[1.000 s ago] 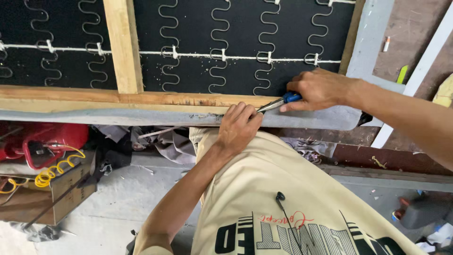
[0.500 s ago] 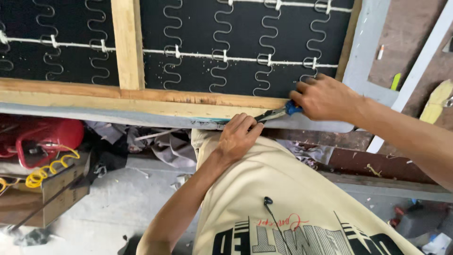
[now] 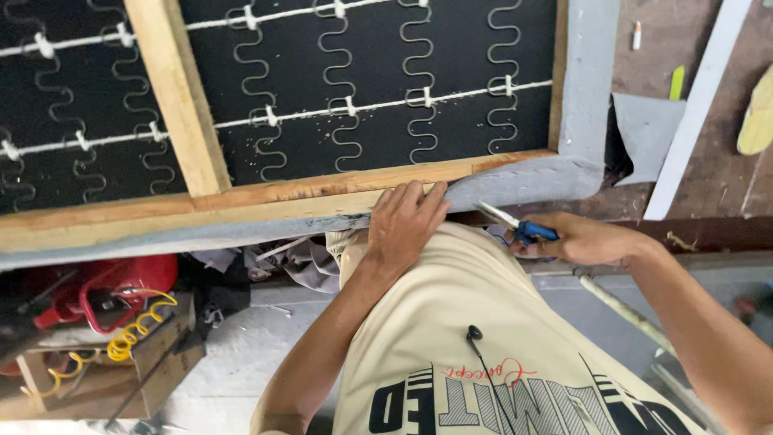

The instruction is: The person uses pliers to trim excess gray fabric along the edges of a wooden frame that holds a black foam pad with white zigzag lines. The person repeatedly cuts and removes small fabric pieces along the frame's perimeter.

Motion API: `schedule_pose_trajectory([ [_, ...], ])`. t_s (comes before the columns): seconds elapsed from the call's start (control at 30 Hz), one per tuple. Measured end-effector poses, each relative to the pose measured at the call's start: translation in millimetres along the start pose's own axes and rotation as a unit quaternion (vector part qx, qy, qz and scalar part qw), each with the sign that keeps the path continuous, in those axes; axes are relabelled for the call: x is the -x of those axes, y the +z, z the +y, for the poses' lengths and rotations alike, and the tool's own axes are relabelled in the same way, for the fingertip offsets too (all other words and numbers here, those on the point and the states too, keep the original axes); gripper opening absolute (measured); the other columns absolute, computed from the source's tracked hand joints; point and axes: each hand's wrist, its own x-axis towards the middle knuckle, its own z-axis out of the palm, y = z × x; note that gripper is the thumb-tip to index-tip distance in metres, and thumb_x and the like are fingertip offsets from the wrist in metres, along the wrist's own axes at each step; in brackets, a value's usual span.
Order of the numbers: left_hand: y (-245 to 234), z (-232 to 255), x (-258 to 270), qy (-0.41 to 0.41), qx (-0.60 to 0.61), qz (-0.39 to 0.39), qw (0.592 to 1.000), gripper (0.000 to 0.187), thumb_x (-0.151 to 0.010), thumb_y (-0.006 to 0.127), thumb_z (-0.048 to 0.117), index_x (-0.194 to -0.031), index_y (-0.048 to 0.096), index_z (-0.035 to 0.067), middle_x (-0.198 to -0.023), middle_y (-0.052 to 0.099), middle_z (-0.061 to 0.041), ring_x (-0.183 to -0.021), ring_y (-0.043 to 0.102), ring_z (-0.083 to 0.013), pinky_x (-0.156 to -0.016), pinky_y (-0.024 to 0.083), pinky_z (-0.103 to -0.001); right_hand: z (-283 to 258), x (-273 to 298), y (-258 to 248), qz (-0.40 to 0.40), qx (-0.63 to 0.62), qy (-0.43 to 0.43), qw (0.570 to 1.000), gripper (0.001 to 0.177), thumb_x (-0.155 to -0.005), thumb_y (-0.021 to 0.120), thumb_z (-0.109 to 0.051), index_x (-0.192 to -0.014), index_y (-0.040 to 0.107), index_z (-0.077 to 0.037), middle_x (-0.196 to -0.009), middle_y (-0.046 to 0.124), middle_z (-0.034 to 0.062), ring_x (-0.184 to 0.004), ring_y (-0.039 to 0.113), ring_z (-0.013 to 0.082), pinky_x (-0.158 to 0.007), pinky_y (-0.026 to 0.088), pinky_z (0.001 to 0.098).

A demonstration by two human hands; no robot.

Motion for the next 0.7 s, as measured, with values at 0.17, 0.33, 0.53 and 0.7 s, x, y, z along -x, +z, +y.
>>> schedule_pose_trajectory([
  [0.17, 12, 3, -19, -0.011, -0.056, -0.031, 0.998, 0.011, -0.089, 0.074, 0.014, -0.1, 0.071, 0.011, -0.093, 0.058, -0.002, -0.091, 0.057, -0.0221, -0.08, 0.044, -0.038, 31, -6, 24, 0.09, -0.163, -0.122, 0.975, 0.034, -0.092, 0.064, -0.017, -0.124, 0.068, -0.006, -0.111, 0.08, 0.0074, -0.107, 0.071, 0.0151, -0.093, 0.054, 0.0302],
  [0.33, 9, -2, -26, -0.028, 0.002, -0.024, 0.999, 0.016, -0.09, 0.078, 0.018, -0.103, 0.073, 0.01, -0.091, 0.059, -0.002, -0.088, 0.054, -0.0227, -0.079, 0.043, -0.039, 27, -12, 48, 0.14, -0.171, -0.136, 0.966, 0.029, -0.093, 0.066, -0.018, -0.118, 0.071, -0.004, -0.103, 0.078, 0.0095, -0.097, 0.068, 0.0173, -0.085, 0.054, 0.0323],
  [0.53, 10, 2, -21, 0.008, -0.017, -0.039, 0.999, 0.017, -0.086, 0.078, 0.014, -0.102, 0.074, 0.011, -0.088, 0.058, -0.002, -0.088, 0.054, -0.0229, -0.079, 0.043, -0.04, 18, -21, 60, 0.17, -0.116, -0.193, 0.959, 0.026, -0.091, 0.066, -0.017, -0.113, 0.071, -0.004, -0.101, 0.079, 0.0108, -0.094, 0.073, 0.0192, -0.086, 0.055, 0.0337],
  [0.7, 10, -2, -12, 0.084, -0.027, -0.022, 0.996, 0.026, -0.084, 0.078, 0.01, -0.11, 0.075, 0.006, -0.091, 0.06, -0.001, -0.089, 0.054, -0.0217, -0.077, 0.042, -0.038, 6, -27, 65, 0.15, -0.117, -0.197, 0.962, 0.031, -0.085, 0.066, -0.016, -0.113, 0.067, -0.005, -0.099, 0.079, 0.0103, -0.091, 0.073, 0.0194, -0.083, 0.055, 0.0333],
])
